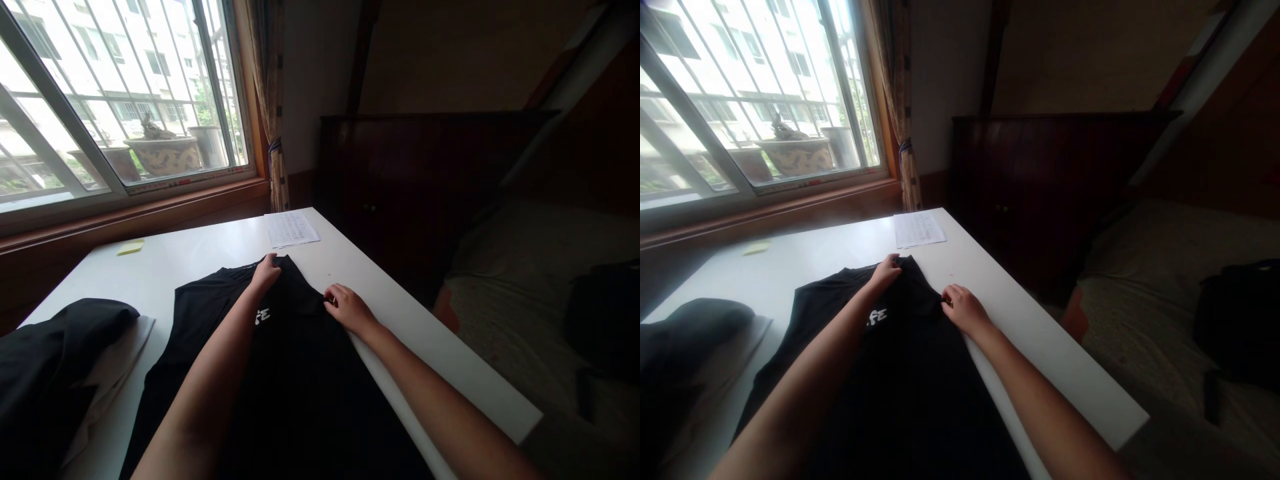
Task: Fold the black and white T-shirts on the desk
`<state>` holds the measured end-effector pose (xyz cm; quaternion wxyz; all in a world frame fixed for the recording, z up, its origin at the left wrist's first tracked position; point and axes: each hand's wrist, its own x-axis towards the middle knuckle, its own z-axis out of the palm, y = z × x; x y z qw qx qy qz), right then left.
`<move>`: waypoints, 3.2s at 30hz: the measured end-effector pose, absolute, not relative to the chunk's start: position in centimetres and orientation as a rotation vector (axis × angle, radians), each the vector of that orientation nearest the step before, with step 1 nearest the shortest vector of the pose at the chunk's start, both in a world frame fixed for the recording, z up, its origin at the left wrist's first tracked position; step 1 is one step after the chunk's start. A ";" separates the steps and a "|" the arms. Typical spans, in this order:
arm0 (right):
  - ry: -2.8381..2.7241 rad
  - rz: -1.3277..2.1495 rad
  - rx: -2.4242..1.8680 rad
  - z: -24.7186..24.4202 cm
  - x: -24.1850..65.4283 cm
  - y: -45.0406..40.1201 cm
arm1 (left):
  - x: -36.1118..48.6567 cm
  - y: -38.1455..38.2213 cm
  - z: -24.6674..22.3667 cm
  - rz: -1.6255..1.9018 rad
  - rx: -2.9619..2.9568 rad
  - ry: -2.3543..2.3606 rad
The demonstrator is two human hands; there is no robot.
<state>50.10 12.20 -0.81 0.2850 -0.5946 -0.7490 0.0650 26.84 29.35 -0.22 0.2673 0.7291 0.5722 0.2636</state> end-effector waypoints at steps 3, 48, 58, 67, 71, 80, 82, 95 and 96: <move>-2.006 0.083 -1.585 -1.3 50.2 12.0 | 27.2 28.9 0.2 0.678 2.168 1.571; -2.213 0.225 -1.109 -0.4 50.5 9.5 | 30.6 26.3 -2.7 0.330 2.847 1.341; -2.038 0.118 -1.176 -0.3 50.9 9.7 | 30.5 22.6 -1.4 0.452 2.908 1.287; -2.166 0.029 -1.224 -1.6 51.1 10.9 | 28.2 20.1 -2.9 0.290 2.867 1.247; -2.169 0.025 -1.236 -1.6 51.2 10.8 | 27.5 21.1 -2.4 0.258 2.855 1.276; -2.165 0.008 -1.255 -1.7 51.2 10.7 | 20.6 18.2 -0.7 0.155 2.821 1.334; -2.166 0.008 -1.263 -1.8 51.2 10.8 | 17.1 17.2 -0.7 0.195 2.809 1.451; -2.155 0.053 -1.114 -1.3 50.6 10.3 | 5.0 10.9 -4.2 0.100 2.576 1.971; -2.183 0.063 -1.115 -1.4 50.4 10.2 | 5.1 10.2 -4.2 0.093 2.597 1.963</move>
